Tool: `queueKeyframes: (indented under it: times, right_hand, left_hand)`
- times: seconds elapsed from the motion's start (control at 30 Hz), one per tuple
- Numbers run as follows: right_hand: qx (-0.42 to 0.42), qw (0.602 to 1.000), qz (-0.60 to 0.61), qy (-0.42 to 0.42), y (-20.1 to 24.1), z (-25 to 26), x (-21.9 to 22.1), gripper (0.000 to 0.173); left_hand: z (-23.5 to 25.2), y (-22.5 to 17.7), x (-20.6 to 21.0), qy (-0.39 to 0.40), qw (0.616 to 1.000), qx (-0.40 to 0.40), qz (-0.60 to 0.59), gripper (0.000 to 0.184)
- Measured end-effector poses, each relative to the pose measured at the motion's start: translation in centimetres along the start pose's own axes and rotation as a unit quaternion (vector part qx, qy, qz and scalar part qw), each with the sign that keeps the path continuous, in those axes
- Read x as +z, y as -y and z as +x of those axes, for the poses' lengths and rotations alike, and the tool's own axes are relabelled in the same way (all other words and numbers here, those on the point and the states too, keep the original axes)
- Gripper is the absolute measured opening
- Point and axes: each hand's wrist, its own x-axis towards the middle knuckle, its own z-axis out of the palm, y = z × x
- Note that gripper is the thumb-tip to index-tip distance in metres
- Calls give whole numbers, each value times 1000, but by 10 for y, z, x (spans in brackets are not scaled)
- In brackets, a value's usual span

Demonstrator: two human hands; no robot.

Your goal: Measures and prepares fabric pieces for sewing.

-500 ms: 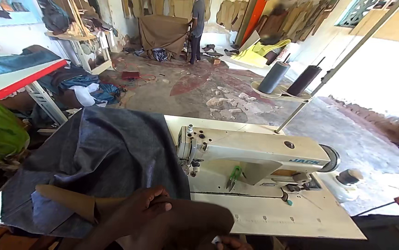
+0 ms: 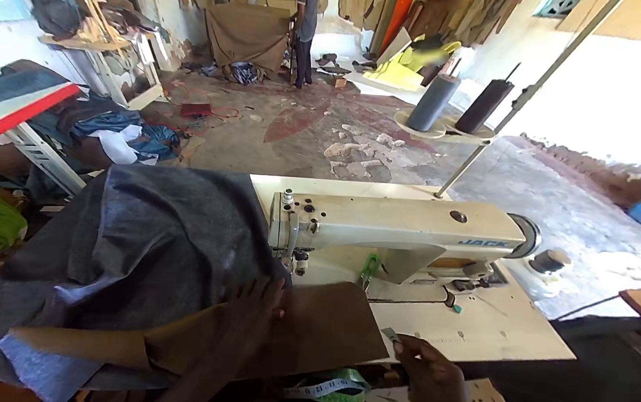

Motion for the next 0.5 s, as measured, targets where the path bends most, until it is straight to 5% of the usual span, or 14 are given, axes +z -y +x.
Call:
queueKeyframes:
  times: [0.1,0.23,0.33,0.5]
  right_hand:
    - [99,970,215,61,18,-26,32,18]
    - [179,923,334,63,24,-31,81,15]
    - [179,926,326,66,28,-33,96,14]
    - [162,933,302,108,33,-45,102,14]
  left_hand:
    - [-8,-20,13,-77,991,105,12,41]
    - [-20,-36,49,-37,979,192,-56,35]
    - [-27,-39,45,-56,962,158,-218,36]
    - [-20,-47,24,40,909,46,-412,28]
